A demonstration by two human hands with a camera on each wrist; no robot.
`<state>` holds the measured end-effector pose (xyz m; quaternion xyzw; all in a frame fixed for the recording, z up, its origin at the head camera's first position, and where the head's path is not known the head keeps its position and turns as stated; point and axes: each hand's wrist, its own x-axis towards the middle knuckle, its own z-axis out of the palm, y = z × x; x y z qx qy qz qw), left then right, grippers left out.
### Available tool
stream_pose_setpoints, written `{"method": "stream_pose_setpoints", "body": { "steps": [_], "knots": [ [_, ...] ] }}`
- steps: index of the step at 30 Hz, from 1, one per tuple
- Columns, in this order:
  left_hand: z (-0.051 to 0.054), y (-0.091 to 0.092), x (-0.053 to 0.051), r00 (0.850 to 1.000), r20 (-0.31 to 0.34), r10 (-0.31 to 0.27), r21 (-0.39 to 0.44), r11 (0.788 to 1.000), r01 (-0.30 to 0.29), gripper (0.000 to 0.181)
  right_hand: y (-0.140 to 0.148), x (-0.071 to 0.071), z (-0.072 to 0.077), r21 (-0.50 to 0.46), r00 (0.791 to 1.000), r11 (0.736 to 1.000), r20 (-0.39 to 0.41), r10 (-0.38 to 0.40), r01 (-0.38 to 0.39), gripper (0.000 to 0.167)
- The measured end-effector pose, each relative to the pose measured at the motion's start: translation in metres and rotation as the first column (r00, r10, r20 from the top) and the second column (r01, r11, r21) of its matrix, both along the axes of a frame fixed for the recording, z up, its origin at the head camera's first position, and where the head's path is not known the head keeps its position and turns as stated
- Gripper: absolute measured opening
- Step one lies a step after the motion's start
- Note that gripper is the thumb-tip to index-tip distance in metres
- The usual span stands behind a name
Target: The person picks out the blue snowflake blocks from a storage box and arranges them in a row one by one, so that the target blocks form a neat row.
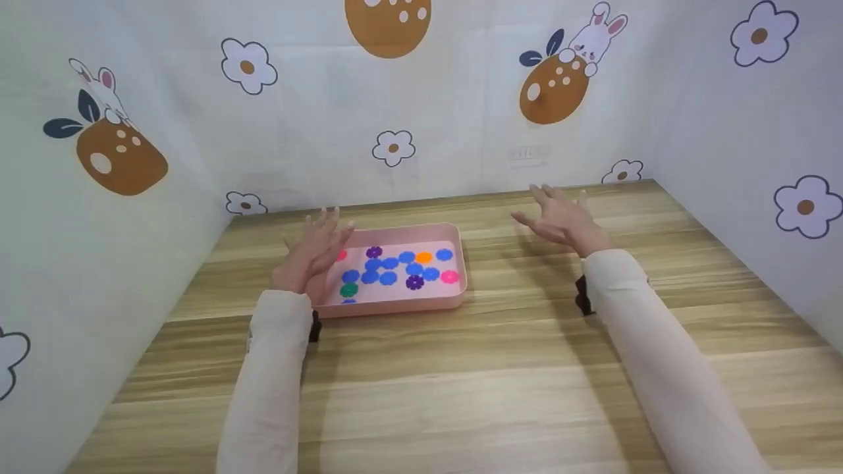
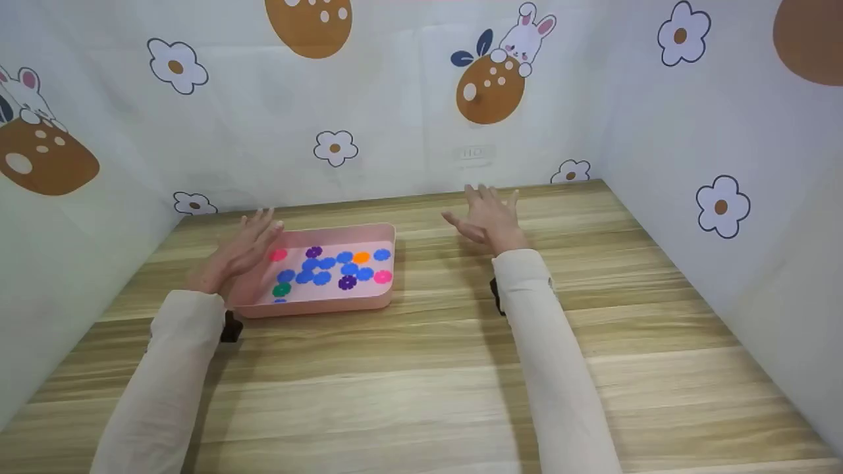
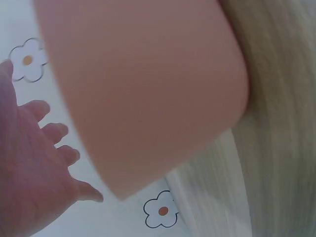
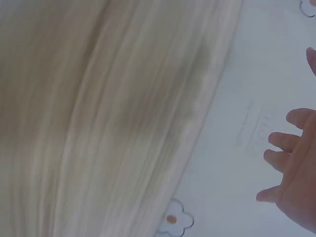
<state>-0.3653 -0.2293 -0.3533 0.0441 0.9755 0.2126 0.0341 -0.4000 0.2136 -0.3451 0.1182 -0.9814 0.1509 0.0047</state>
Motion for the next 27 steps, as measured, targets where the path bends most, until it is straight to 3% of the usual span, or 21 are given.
{"method": "stream_pose_setpoints", "body": {
  "steps": [2, 4, 7, 10, 12, 14, 15, 18, 21, 22, 24, 27],
  "knots": [
    [0.001, -0.002, 0.004, 1.000, 0.005, 0.001, 0.104, 0.995, -0.001, 0.087, -0.010, -0.001, 0.001, -0.062, 1.000, 0.998, 0.014, 0.014, -0.013, 0.094],
    [0.002, -0.004, 0.009, 1.000, 0.011, 0.006, 0.217, 0.976, -0.008, 0.086, -0.022, -0.002, 0.001, -0.147, 0.999, 0.989, 0.038, 0.023, -0.018, 0.089],
    [0.003, -0.009, 0.017, 0.996, 0.083, 0.042, 0.407, 0.911, -0.072, 0.084, -0.040, -0.004, -0.001, -0.284, 0.998, 0.958, 0.045, 0.050, -0.035, 0.079],
    [0.004, -0.016, 0.023, 0.990, 0.110, 0.082, 0.507, 0.852, -0.127, 0.082, -0.057, -0.006, -0.004, -0.412, 0.997, 0.910, 0.038, 0.072, -0.050, 0.067],
    [0.003, -0.021, 0.024, 0.990, 0.099, 0.101, 0.524, 0.840, -0.138, 0.079, -0.067, -0.007, -0.006, -0.470, 0.996, 0.882, 0.052, 0.073, -0.041, 0.060],
    [0.004, -0.028, 0.024, 0.992, 0.062, 0.109, 0.513, 0.849, -0.126, 0.074, -0.080, -0.008, -0.008, -0.513, 0.994, 0.858, 0.085, 0.072, -0.018, 0.054],
    [0.003, -0.032, 0.023, 0.991, 0.069, 0.114, 0.522, 0.843, -0.133, 0.072, -0.086, -0.008, -0.008, -0.522, 0.992, 0.853, 0.102, 0.074, -0.010, 0.052],
    [0.000, -0.039, 0.023, 0.984, 0.122, 0.127, 0.571, 0.802, -0.175, 0.067, -0.102, -0.009, -0.009, -0.527, 0.988, 0.850, 0.135, 0.069, 0.013, 0.046],
    [-0.007, -0.044, 0.022, 0.973, 0.190, 0.132, 0.628, 0.746, -0.224, 0.065, -0.114, -0.009, -0.011, -0.503, 0.985, 0.864, 0.157, 0.075, 0.015, 0.041],
    [-0.009, -0.045, 0.022, 0.969, 0.207, 0.134, 0.634, 0.736, -0.237, 0.066, -0.118, -0.009, -0.012, -0.499, 0.983, 0.867, 0.170, 0.076, 0.019, 0.040],
    [-0.013, -0.047, 0.022, 0.962, 0.242, 0.130, 0.633, 0.730, -0.258, 0.066, -0.123, -0.009, -0.014, -0.486, 0.977, 0.874, 0.195, 0.082, 0.023, 0.038],
    [-0.020, -0.049, 0.019, 0.952, 0.283, 0.120, 0.610, 0.743, -0.275, 0.065, -0.128, -0.008, -0.017, -0.474, 0.972, 0.879, 0.226, 0.070, 0.047, 0.035]
  ]
}}
